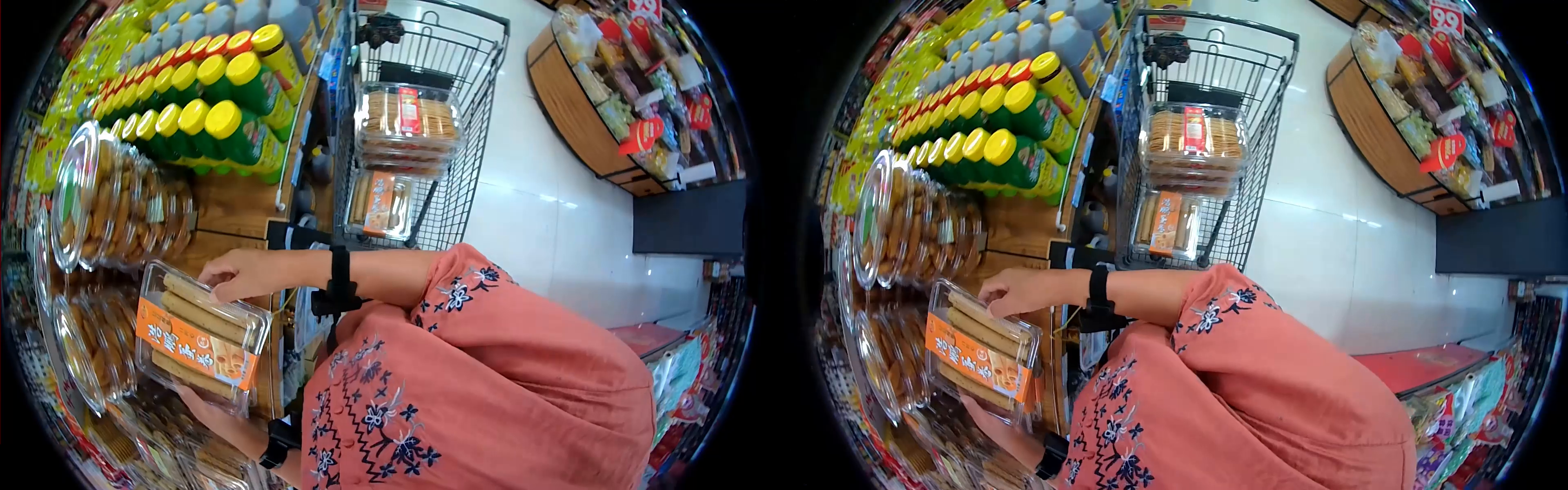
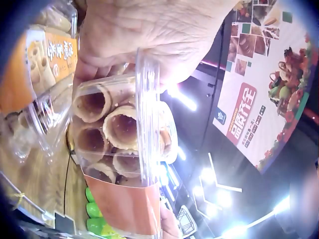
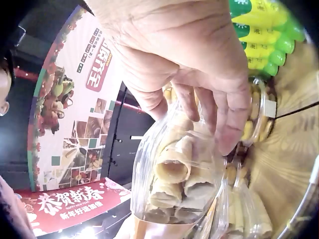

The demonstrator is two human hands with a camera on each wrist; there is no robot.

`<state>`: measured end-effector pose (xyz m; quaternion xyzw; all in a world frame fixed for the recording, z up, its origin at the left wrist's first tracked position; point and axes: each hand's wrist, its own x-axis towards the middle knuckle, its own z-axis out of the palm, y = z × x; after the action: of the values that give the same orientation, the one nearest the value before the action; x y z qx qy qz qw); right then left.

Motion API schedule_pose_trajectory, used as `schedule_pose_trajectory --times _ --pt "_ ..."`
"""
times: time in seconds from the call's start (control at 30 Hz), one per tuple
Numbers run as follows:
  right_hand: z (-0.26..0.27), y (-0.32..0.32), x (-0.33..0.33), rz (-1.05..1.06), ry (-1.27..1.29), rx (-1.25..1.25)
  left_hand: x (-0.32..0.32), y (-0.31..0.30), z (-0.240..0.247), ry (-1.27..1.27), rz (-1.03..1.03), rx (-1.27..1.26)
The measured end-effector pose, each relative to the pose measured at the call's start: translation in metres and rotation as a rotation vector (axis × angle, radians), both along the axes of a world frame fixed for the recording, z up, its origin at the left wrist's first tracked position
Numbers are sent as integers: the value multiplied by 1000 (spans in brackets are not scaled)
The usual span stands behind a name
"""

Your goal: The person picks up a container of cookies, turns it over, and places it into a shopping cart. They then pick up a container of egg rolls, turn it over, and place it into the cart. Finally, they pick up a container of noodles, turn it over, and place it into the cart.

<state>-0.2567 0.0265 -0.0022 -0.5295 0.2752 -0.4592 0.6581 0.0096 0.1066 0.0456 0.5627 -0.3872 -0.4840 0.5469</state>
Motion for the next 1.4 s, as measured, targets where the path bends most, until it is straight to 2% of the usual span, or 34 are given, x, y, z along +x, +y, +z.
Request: schedule_pose_trajectory --times 0.3,0.37,0.47,0.5,0.6,0.67,0.8,0.93,1.07,1.2,1.27,1.3,1.4 --pt "-9 19 -87 -217 -28 43 -80 -29 -9 30 -108 48" --pt "-11 24 -109 -226 2 43 -109 -31 -4 34 -91 128" --pt "-17 29 -136 -258 16 73 -125 -35 -21 168 -181 142" --pt "-21 30 -142 -273 15 89 -143 -34 -12 126 -203 166" --pt "-28 34 -164 -295 -16 148 -150 -44 -33 139 -304 168" --pt "-34 34 -174 -306 -16 168 -179 -46 -26 105 -293 197" --pt "-45 26 -183 -322 52 82 -172 -50 -39 132 -280 243" --pt "-27 25 -169 -269 -38 272 -149 -44 -48 42 -207 158" --pt "-15 20 -134 -224 15 273 -119 -43 -52 205 -225 99" --pt "6 15 -94 -135 85 184 -74 -32 -49 196 -114 77" --pt "11 8 -66 -98 139 152 -50 -26 -38 321 -78 27" --pt "19 6 -45 -107 109 143 -37 -21 -27 294 38 50" --pt "32 -5 -14 -19 208 113 0 -5 -22 134 144 39"
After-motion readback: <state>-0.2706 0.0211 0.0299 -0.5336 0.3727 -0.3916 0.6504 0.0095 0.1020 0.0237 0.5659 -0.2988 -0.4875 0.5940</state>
